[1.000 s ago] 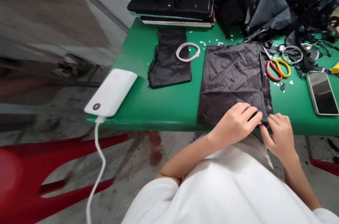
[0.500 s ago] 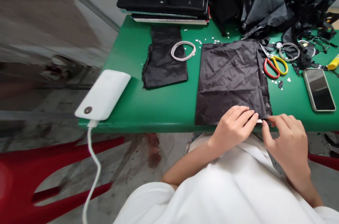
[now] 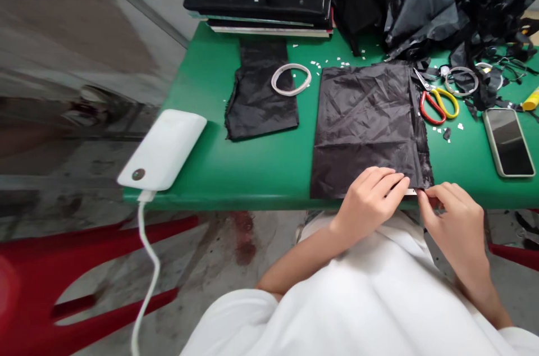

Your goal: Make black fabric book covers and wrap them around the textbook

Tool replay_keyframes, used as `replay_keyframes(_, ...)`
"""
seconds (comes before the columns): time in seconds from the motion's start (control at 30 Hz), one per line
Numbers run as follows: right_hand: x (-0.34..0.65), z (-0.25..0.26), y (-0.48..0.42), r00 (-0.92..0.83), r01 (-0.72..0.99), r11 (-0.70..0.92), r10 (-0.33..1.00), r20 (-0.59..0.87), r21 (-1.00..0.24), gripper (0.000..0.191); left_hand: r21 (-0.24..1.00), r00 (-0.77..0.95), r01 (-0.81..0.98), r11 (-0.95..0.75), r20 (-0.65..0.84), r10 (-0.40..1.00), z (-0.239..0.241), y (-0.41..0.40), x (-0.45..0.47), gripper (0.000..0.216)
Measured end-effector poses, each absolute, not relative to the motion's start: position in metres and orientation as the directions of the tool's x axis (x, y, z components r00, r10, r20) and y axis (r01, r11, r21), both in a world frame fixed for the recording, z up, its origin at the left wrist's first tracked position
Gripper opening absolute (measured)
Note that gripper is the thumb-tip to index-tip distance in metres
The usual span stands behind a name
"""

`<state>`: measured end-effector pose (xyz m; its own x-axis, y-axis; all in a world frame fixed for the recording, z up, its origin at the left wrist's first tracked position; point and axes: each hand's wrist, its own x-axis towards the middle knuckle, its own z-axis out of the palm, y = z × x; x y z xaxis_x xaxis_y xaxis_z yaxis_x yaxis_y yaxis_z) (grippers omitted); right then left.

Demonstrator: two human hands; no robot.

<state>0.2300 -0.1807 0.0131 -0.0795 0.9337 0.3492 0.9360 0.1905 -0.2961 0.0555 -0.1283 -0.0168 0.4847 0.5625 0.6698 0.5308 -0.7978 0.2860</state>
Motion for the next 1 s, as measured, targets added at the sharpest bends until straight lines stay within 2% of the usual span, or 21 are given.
replay_keyframes(0.33,0.229,0.002,-0.175,-0.041,0.937,0.161,0.933,0.358,-0.311,0.029,0.288,0.469,0.529,-0.798,0.685,0.558,-0.018,-0.125,0.059,0.009)
replay_keyframes(0.63,0.229,-0.009,-0.169,0.010,0.801,0.210,0.932,0.362,-0.561,0.027,0.312,0.463,0.515,-0.798,0.682,0.566,-0.019,-0.126,0.058,0.008)
replay_keyframes(1.0,0.219,-0.030,-0.164,0.035,0.754,0.273,0.892,0.452,-0.597,0.025,0.337,0.439,0.482,-0.809,0.706,0.556,-0.019,-0.126,0.058,0.009)
